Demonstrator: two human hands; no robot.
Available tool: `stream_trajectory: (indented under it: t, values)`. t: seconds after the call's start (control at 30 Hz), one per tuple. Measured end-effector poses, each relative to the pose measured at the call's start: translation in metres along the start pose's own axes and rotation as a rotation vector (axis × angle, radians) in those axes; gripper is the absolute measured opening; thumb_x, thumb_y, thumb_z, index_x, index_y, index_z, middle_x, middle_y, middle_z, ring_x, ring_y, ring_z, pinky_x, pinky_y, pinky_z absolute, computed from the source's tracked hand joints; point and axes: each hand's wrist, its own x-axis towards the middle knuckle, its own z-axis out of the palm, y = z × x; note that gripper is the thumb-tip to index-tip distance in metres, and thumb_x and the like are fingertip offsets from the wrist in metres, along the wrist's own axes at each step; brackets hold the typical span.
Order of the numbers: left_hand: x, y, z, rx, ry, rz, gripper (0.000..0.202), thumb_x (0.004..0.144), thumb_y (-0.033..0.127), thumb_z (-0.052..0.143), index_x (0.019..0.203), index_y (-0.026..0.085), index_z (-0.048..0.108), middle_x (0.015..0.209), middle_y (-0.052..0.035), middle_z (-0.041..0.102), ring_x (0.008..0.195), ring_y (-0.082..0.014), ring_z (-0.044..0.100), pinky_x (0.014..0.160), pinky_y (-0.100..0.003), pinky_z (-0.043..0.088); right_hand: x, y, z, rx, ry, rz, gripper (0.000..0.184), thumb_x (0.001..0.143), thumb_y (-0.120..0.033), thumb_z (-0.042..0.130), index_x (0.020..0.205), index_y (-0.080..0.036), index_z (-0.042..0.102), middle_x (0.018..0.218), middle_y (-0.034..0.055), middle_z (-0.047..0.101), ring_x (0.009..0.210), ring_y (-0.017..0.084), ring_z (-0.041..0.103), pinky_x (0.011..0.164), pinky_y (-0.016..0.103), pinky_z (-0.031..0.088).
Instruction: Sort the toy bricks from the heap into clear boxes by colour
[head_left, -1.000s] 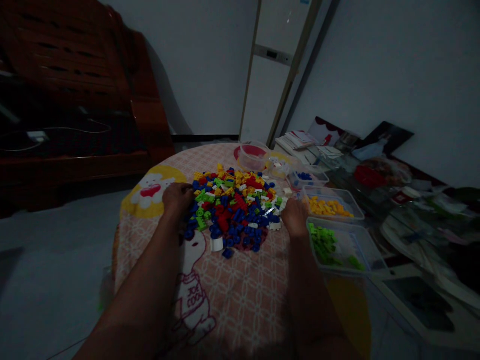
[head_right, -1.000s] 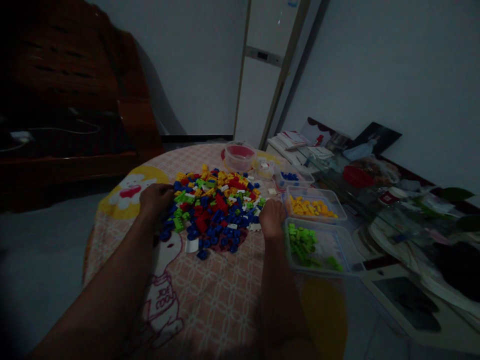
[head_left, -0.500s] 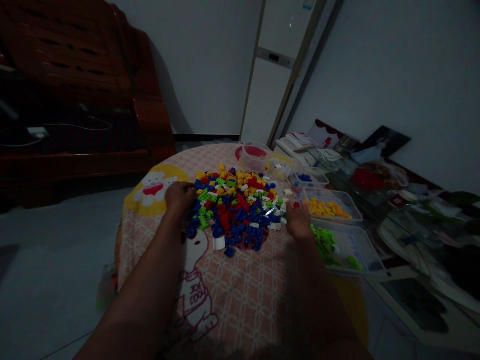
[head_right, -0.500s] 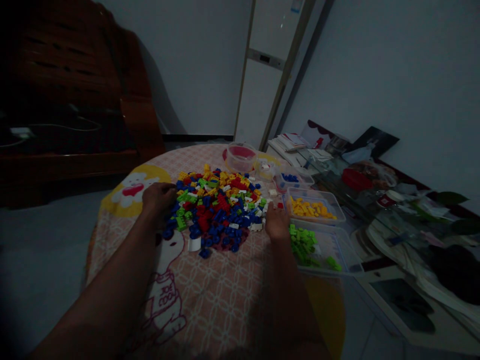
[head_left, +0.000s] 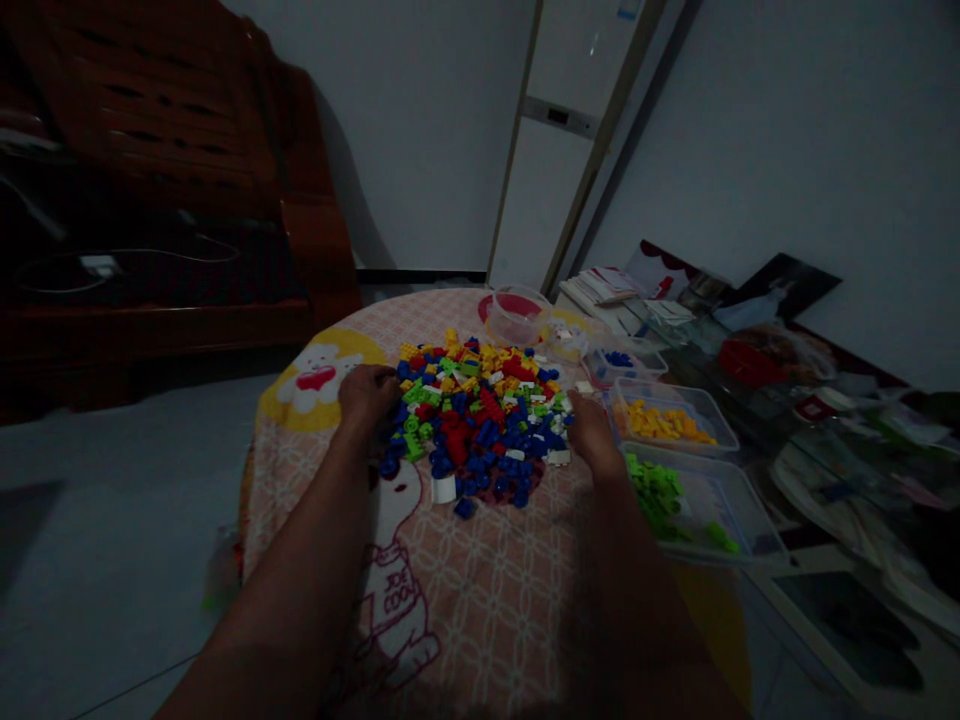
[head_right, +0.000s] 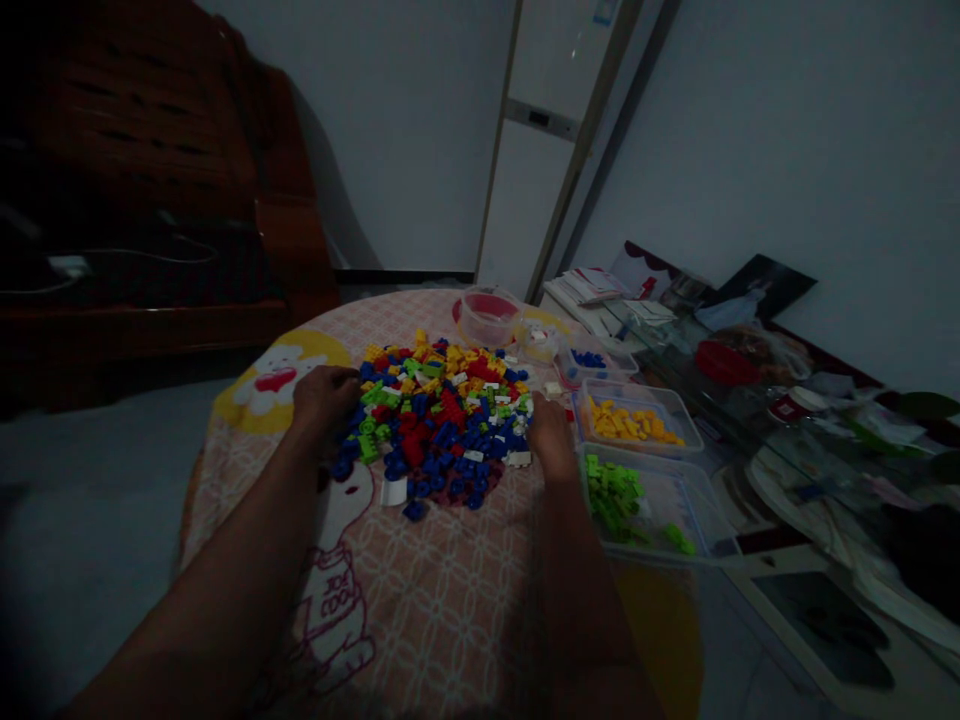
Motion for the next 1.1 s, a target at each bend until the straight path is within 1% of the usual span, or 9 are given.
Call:
stream_trajectory:
  t: [0.17, 0.33, 0.43, 0.53, 0.67, 0.83, 0.93, 1.0, 1.1]
  values:
    - [0.001, -0.002, 0.001, 0.001, -0.001, -0.013, 0.049, 0.09, 0.034, 0.06, 0.127, 0.02, 0.088, 0.126, -0.0141, 0.085, 0.118, -0.0359, 0.077, 0.1, -0.042, 0.06, 0.029, 0.0, 0.0, 0.227, 0.125, -0.039, 0.084, 0.077, 0.004, 0.054, 0.16, -0.008, 0.062, 0.149, 0.0198, 0.076, 0.14, 0.03, 0.07, 0.123, 0.038, 0.05]
    - [0.003, -0.003, 0.001, 0.032, -0.005, -0.011, 0.05, 0.091, 0.032, 0.059, 0.13, 0.019, 0.087, 0.129, -0.0146, 0.084, 0.12, -0.035, 0.077, 0.102, -0.041, 0.06, 0.057, -0.008, -0.004, 0.393, 0.219, -0.054, 0.084, 0.068, 0.0, 0.059, 0.15, -0.014, 0.073, 0.14, 0.0133, 0.081, 0.134, 0.029, 0.073, 0.121, 0.041, 0.054]
    - [0.002, -0.002, 0.001, 0.056, -0.004, -0.005, 0.048, 0.092, 0.031, 0.058, 0.129, 0.018, 0.087, 0.13, -0.0151, 0.083, 0.121, -0.0344, 0.076, 0.102, -0.04, 0.059, 0.068, -0.011, -0.009, 0.456, 0.211, -0.058, 0.081, 0.064, 0.0, 0.062, 0.142, -0.016, 0.079, 0.132, 0.0095, 0.084, 0.128, 0.028, 0.076, 0.12, 0.042, 0.054]
    - [0.001, -0.001, -0.001, 0.067, 0.008, 0.002, 0.046, 0.092, 0.031, 0.06, 0.125, 0.017, 0.088, 0.13, -0.0164, 0.083, 0.121, -0.0352, 0.076, 0.102, -0.041, 0.059, 0.075, -0.01, -0.014, 0.524, 0.148, -0.111, 0.071, 0.063, 0.0, 0.065, 0.129, -0.018, 0.085, 0.121, 0.007, 0.087, 0.121, 0.027, 0.078, 0.117, 0.043, 0.056]
    - [0.001, 0.0, -0.002, 0.077, 0.01, 0.006, 0.043, 0.091, 0.031, 0.061, 0.122, 0.02, 0.089, 0.126, -0.0142, 0.084, 0.12, -0.0353, 0.075, 0.102, -0.043, 0.059, 0.079, -0.006, -0.014, 0.61, 0.112, -0.119, 0.039, 0.072, -0.006, 0.068, 0.101, -0.021, 0.09, 0.104, 0.0047, 0.088, 0.111, 0.027, 0.081, 0.112, 0.044, 0.059]
    - [0.001, -0.002, -0.003, 0.076, 0.016, 0.008, 0.042, 0.091, 0.033, 0.061, 0.12, 0.022, 0.089, 0.123, -0.0119, 0.085, 0.119, -0.0348, 0.075, 0.099, -0.041, 0.059, 0.081, -0.002, -0.008, 0.613, 0.226, -0.031, 0.027, 0.081, -0.012, 0.067, 0.096, -0.019, 0.089, 0.106, 0.0075, 0.088, 0.11, 0.027, 0.08, 0.113, 0.045, 0.057]
    - [0.002, -0.002, -0.003, 0.078, 0.005, -0.005, 0.042, 0.092, 0.033, 0.061, 0.121, 0.021, 0.089, 0.124, -0.0127, 0.085, 0.117, -0.0347, 0.076, 0.096, -0.039, 0.059, 0.081, 0.003, -0.006, 0.574, 0.287, 0.015, 0.019, 0.085, -0.018, 0.068, 0.088, -0.019, 0.087, 0.098, 0.0084, 0.087, 0.105, 0.027, 0.08, 0.111, 0.043, 0.058]
    - [0.002, -0.002, -0.003, 0.083, 0.0, -0.015, 0.042, 0.092, 0.032, 0.061, 0.122, 0.021, 0.089, 0.125, -0.0131, 0.085, 0.118, -0.0344, 0.077, 0.096, -0.038, 0.059, 0.081, 0.006, -0.004, 0.584, 0.293, 0.072, 0.016, 0.085, -0.02, 0.069, 0.08, -0.018, 0.084, 0.086, 0.0078, 0.084, 0.096, 0.026, 0.081, 0.105, 0.041, 0.06]
    - [0.003, -0.002, -0.003, 0.085, -0.006, -0.011, 0.044, 0.093, 0.031, 0.061, 0.125, 0.02, 0.088, 0.13, -0.0138, 0.084, 0.122, -0.0345, 0.076, 0.099, -0.039, 0.058, 0.082, 0.01, 0.0, 0.726, 0.271, 0.225, 0.014, 0.081, -0.018, 0.069, 0.079, -0.015, 0.082, 0.071, 0.0051, 0.076, 0.076, 0.025, 0.079, 0.084, 0.036, 0.065]
